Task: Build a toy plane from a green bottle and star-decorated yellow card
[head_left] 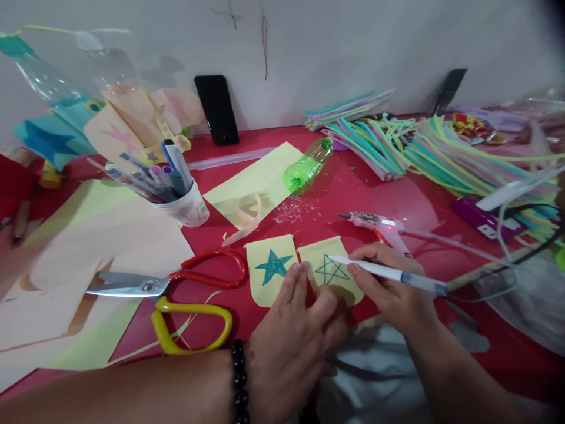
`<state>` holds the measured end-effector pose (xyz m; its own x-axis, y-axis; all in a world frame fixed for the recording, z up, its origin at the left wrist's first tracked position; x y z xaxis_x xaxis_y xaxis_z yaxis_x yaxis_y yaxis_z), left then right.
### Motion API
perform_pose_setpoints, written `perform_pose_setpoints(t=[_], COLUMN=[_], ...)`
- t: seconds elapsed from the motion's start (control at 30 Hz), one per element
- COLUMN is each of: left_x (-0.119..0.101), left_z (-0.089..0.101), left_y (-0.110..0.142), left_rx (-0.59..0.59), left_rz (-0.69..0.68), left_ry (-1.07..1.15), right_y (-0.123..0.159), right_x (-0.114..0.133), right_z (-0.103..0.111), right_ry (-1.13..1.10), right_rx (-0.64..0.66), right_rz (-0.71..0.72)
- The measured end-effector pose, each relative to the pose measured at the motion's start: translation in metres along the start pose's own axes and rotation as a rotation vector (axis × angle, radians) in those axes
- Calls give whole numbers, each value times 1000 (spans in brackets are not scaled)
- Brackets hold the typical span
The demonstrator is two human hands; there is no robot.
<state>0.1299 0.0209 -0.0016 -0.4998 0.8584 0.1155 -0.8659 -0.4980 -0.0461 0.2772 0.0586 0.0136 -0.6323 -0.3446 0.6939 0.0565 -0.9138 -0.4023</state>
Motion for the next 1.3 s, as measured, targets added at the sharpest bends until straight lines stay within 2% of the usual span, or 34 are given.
perform_pose_setpoints(t=[0.53,0.73,0.97,1.13,1.3], left_x=[-1,-1,0,0,1], left_z=[-3,-2,-3,-2,-2], left_y=[1,2,0,1,0], left_rx=[-4,-20,-7,2,-4], left_rz=[16,25,10,4,8], left_ry=[23,3,10,5,13], right_y=[2,5,3,2,2], right_x=[5,7,4,4,5], right_z=[-1,-3,-1,-3,-3], right_ry=[-60,-152,-56,-11,-61], right_rx=[45,129,15,28,78], right_rz=[30,44,26,40,26])
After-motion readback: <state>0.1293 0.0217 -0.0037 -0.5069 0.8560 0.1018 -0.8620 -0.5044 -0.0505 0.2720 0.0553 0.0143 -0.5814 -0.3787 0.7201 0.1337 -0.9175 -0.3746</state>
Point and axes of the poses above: each hand's wrist, its own y-axis away from the middle knuckle, its own z-axis out of the back of the hand, x = y × z, the point moved 6 cm from there along -y, towards the middle knuckle, and after that the axes turned 7 degrees about -y, right-handed, at the moved point
